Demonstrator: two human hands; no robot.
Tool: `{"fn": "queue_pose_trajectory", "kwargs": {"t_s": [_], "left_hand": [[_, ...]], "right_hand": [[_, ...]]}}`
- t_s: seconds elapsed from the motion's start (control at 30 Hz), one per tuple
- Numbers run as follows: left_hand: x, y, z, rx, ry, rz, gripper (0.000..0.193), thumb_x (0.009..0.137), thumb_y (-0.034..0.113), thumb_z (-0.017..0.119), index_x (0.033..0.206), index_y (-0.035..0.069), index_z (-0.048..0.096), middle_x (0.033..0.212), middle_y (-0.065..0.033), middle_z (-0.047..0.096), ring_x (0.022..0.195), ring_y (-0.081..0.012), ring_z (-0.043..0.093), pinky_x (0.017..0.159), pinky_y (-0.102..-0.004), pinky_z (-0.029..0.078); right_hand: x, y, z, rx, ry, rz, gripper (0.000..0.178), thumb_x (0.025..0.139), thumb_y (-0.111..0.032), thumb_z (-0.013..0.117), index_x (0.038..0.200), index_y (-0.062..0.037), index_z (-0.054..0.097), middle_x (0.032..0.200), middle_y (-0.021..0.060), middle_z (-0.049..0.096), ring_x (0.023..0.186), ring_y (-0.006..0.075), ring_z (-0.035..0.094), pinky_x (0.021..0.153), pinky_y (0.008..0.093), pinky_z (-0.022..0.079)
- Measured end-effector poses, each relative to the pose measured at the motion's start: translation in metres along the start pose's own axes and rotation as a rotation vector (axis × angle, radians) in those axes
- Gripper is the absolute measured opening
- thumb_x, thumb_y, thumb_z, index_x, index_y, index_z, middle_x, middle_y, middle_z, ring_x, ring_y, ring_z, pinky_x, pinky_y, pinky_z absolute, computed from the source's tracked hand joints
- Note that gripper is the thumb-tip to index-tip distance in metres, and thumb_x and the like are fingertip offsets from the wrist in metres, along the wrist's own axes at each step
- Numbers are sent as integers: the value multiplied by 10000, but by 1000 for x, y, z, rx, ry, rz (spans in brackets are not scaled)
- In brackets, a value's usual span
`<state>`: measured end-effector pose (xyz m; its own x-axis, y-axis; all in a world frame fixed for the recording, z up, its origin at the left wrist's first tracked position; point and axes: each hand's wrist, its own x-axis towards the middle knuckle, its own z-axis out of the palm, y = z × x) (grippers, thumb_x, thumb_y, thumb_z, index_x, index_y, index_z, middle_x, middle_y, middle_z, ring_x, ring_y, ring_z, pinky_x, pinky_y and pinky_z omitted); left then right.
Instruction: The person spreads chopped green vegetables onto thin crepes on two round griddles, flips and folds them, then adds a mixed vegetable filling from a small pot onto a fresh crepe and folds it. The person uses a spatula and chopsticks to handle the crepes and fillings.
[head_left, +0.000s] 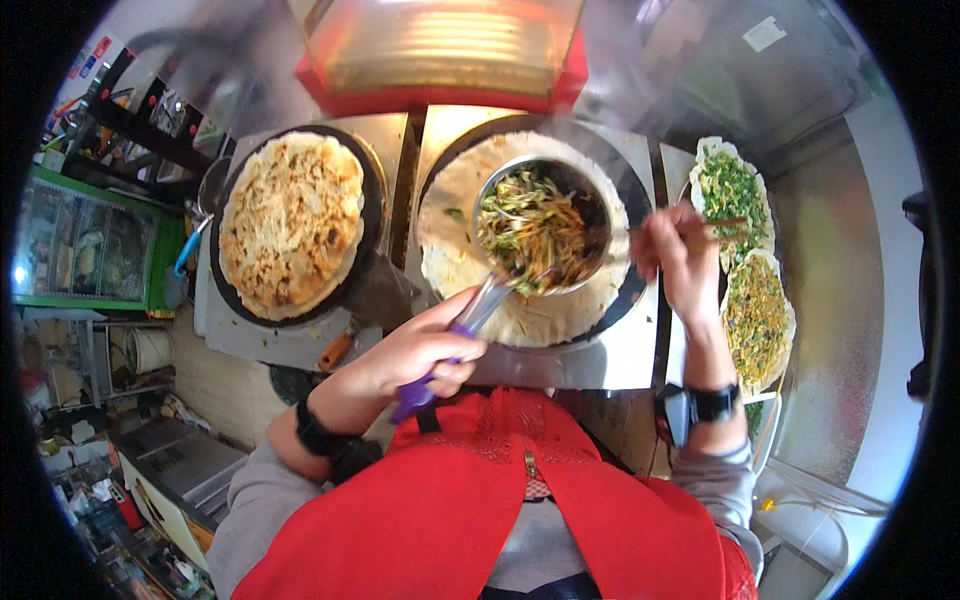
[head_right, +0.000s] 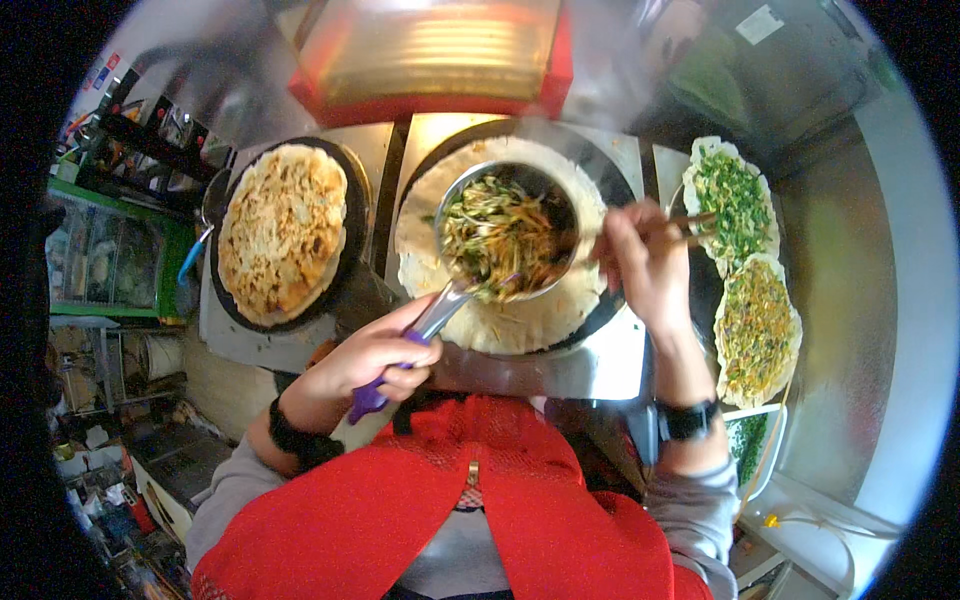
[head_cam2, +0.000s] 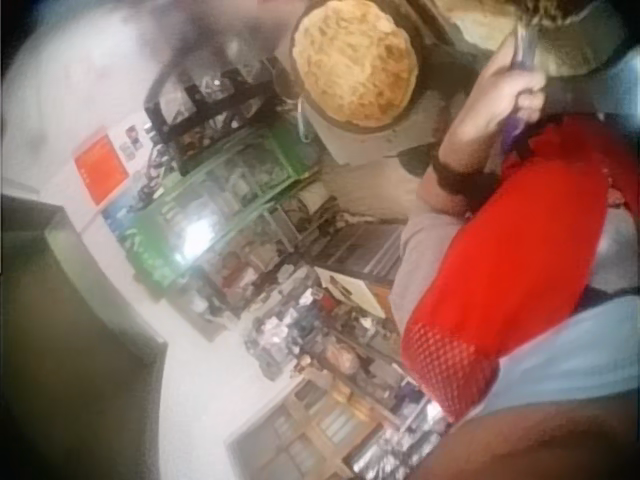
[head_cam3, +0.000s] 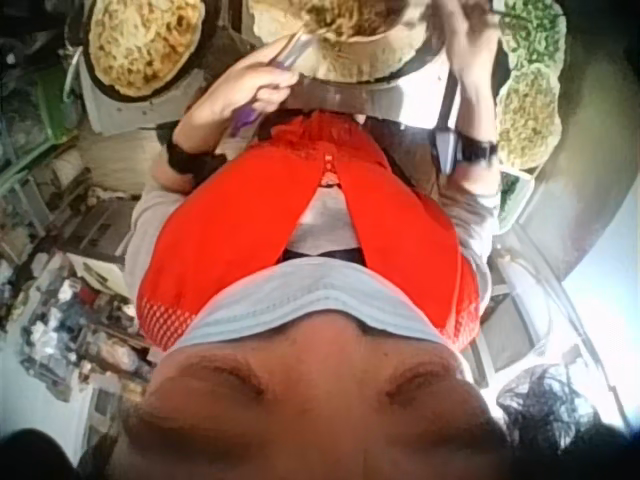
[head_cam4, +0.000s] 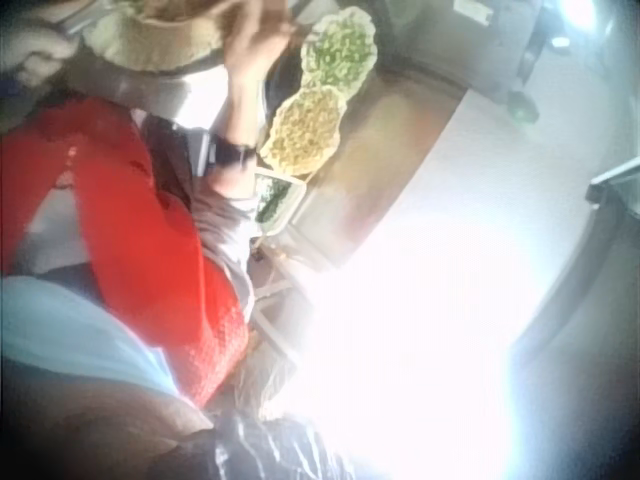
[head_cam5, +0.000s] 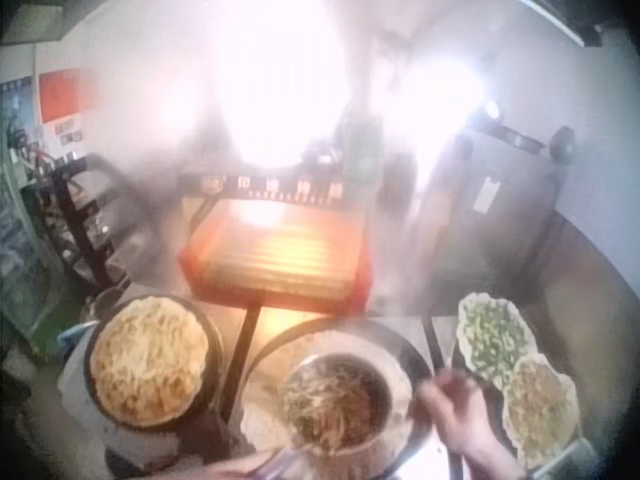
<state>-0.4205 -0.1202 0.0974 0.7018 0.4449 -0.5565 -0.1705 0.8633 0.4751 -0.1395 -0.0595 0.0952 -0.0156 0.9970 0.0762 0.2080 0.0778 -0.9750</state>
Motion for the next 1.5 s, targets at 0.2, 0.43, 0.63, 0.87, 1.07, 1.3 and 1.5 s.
{"fn": "queue_pose_trajectory", "kwargs": {"t_s": [0.2,0.43,0.63,0.87,1.07,1.3,1.5], "left_hand": [[0,-2,-2,-71,28,-6,742,874,-11,492,1496,252,185,782,12,443,465,-24,335,404,-172,275],[0,-8,-6,-72,-52,-2,719,898,-5,478,1502,231,166,757,22,428,473,-25,333,406,-182,270],[7,-13,-7,-54,50,58,747,893,10,493,1509,246,142,771,15,436,494,-34,353,424,-187,286],[1,-14,-5,-53,16,65,725,878,-44,465,1488,270,231,691,43,388,519,-45,361,452,-205,305],[0,-14,-10,-96,-16,206,725,891,-22,489,1495,254,199,773,17,440,505,-48,358,445,-212,309],[11,-14,4,-94,21,77,737,889,-22,480,1501,257,178,748,23,427,500,-51,364,442,-206,315],[6,2,16,49,82,-16,730,892,8,473,1505,259,165,669,48,379,468,-30,343,423,-197,304]], "right_hand": [[2,2,-2,-4,-123,-21,166,956,-164,561,843,-42,560,672,53,607,524,88,541,483,230,435],[11,-11,-3,-155,-97,42,173,951,-127,563,809,-34,593,660,35,621,552,109,573,461,266,434],[12,-56,15,-316,-696,-582,62,866,-48,595,916,-19,617,774,159,652,718,321,650,652,371,530],[82,-40,5,-492,-353,-256,224,928,-219,597,913,3,619,732,133,647,576,181,601,542,310,488],[2,44,-5,245,-21,204,191,967,-181,535,858,-24,540,718,106,639,548,147,597,486,246,499],[-23,53,25,582,502,81,189,989,-208,488,916,-38,524,768,103,637,579,135,594,509,240,496],[-17,25,15,56,-29,39,214,980,-169,505,844,-6,534,662,98,631,542,133,603,485,253,502]]}}
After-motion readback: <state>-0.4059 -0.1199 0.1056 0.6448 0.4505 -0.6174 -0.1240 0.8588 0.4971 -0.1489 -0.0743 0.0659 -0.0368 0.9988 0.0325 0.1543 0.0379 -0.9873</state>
